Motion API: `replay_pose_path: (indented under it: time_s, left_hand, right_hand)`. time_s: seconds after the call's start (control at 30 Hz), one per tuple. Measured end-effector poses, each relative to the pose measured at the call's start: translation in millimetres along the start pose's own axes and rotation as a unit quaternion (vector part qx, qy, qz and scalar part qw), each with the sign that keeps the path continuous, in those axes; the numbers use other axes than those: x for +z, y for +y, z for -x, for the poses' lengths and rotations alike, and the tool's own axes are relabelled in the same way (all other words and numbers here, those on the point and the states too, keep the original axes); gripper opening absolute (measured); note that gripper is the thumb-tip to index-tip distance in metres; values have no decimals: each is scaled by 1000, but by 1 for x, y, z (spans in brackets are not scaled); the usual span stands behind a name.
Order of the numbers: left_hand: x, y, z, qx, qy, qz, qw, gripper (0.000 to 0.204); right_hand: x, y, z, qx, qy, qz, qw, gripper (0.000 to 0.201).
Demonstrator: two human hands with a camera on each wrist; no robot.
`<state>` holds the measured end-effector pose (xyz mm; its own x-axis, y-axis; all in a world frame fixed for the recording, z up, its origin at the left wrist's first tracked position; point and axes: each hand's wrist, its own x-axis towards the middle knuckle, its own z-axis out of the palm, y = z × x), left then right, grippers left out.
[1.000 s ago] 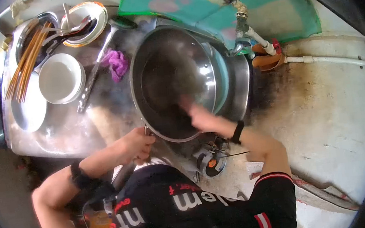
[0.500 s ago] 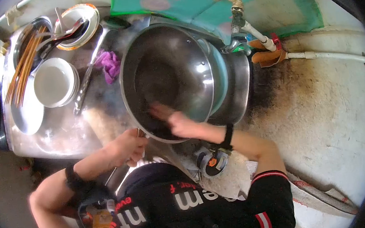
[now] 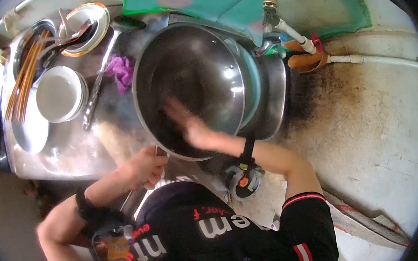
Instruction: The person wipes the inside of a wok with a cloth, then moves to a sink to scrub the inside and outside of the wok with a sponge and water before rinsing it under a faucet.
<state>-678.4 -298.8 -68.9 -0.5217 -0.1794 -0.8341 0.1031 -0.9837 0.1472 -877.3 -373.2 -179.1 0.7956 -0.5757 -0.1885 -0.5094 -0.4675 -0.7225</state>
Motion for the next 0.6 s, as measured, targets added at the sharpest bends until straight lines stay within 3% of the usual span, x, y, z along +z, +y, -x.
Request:
replay_pose_path:
  time_s: [0.07,0.13,0.23,0.27,0.3,0.33,0.4,0.43,0.47,0.5,0.53,0.57,0.6]
  left_hand:
    - [-3,-1,-3,1,-45,32,998,10]
    - [-1,-2,-2,5,-36,25,999,10]
    - [-1,-1,0,19,-20,10,1000,11]
    - [-1,0,0,16,-17,8,1000,11]
    - [-1,0,-1,16,-18,7,1000,11]
    - [-1,0,-1,15,-24,6,1000,12]
    - [-1,0,-1,16,-31,4,999,12]
    - [-1,0,-1,20,-26,-4,999,13]
    - [-3,-1,0,23,-19,-13,999,13]
    - [-1,-1,1,22,-18,-13,1000,13]
    - [1,0,0,27,-21,-7,999,13]
    - [3,0,0,31,-24,-2,999,13]
    - [1,-1,0,32,-23,-4,999,13]
  right_hand:
    - [-15,35,-17,8,82,57,995,73]
    - [-45,57,-49,109,98,109,983,75]
    - [-41,51,-55,110,125,173,971,75]
    - [-17,42,-38,89,99,98,986,66]
    - [21,48,-25,-14,130,-311,941,64]
    - [28,18,-17,100,59,-410,905,63]
    - [18,17,-21,-33,28,-319,947,68]
    - [1,18,-35,27,34,-71,997,70]
    - [-18,24,-54,85,39,181,979,73]
    - [-33,34,-61,78,106,164,978,79]
    - [-47,51,-63,55,149,133,978,73]
    - [-63,66,-62,18,155,243,957,73]
    - [-81,66,-53,27,65,353,933,72]
